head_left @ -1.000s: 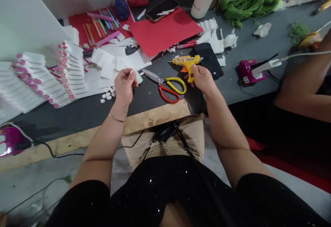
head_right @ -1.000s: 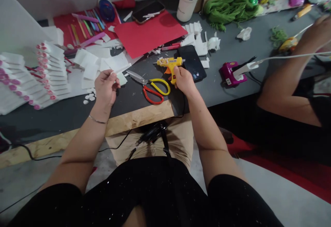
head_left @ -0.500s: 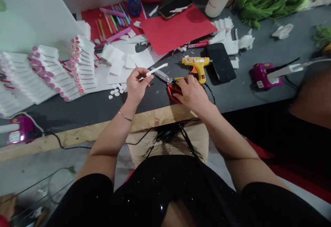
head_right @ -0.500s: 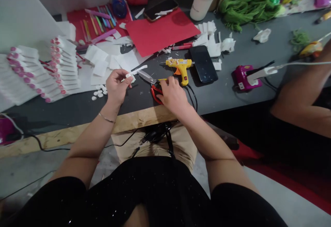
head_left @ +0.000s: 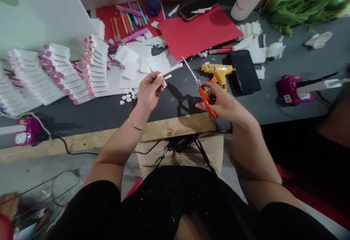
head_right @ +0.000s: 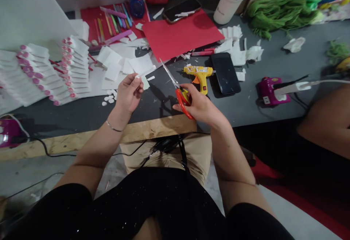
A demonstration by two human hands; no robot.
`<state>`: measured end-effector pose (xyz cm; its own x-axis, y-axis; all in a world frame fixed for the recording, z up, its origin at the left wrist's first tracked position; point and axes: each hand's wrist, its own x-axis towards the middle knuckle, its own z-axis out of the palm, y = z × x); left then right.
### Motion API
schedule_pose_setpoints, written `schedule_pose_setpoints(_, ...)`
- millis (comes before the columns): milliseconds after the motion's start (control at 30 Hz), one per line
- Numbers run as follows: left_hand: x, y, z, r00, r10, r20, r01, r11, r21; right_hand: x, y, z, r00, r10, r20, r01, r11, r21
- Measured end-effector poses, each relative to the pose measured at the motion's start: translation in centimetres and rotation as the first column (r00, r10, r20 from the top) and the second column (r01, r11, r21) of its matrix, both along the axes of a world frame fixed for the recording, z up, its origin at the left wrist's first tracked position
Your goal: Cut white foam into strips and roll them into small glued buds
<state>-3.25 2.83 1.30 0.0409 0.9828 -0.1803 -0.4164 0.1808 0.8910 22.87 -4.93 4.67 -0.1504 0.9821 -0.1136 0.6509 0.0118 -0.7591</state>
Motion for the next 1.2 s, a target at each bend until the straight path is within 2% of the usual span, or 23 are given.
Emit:
schedule_pose_setpoints(133, -0.2, -0.2, 0.8, 0.992, 0.006, 0.125, 0.011, 0.990, -0.138, -0.4, -1.0, 0.6, 0.999, -0.004, 0.049, 0.001, 0.999, 0.054)
schedule_pose_setpoints(233, -0.3, -0.1, 1.1, 0.982, 0.053, 0.182, -0.013, 0.976, -0.215, -1.1, -1.6, 0.5, 0.995, -0.015, 0.101, 0.006, 0.997, 0.082)
schedule_pose_setpoints(367, 0.1, -0.4, 1.4, 0.977, 0.053, 0.208, 0.007, 0.960, -0.279, -2.2, -1.9, 0.3, 0.988, -0.037, 0.148, 0.015, 0.989, 0.145)
schedule_pose_setpoints(467, 0.7, -0.7, 1.7, 0.970, 0.039, 0.239, 0.036, 0.952, -0.304, -3.2, -1.7, 0.3, 0.968, -0.056, 0.244, 0.000, 0.975, 0.223)
schedule_pose_setpoints(600, 1.0, -0.8, 1.9, 0.966, 0.081, 0.245, 0.018, 0.926, -0.378, -3.8, -1.4, 0.3, 0.924, -0.113, 0.365, 0.008, 0.960, 0.278)
schedule_pose_setpoints(800, 0.7, -0.4, 1.2, 0.970, -0.020, 0.243, 0.094, 0.950, -0.297, -3.7, -1.6, 0.4, 0.898, -0.115, 0.424, 0.006, 0.968, 0.250)
schedule_pose_setpoints(1033, 1.2, -0.7, 0.4, 0.992, -0.045, 0.114, 0.073, 0.964, -0.256, -4.5, -1.0, 0.9, 0.890, -0.099, 0.444, -0.003, 0.974, 0.225)
schedule_pose_setpoints(1100, 1.3, -0.7, 0.5, 0.989, -0.055, 0.141, 0.090, 0.963, -0.253, -4.6, -1.0, 0.9, 0.892, -0.095, 0.441, -0.006, 0.975, 0.224)
schedule_pose_setpoints(1200, 1.6, -0.8, 1.0, 0.975, -0.002, 0.224, 0.076, 0.945, -0.319, -4.5, -1.2, 0.7, 0.904, -0.089, 0.418, -0.004, 0.976, 0.217)
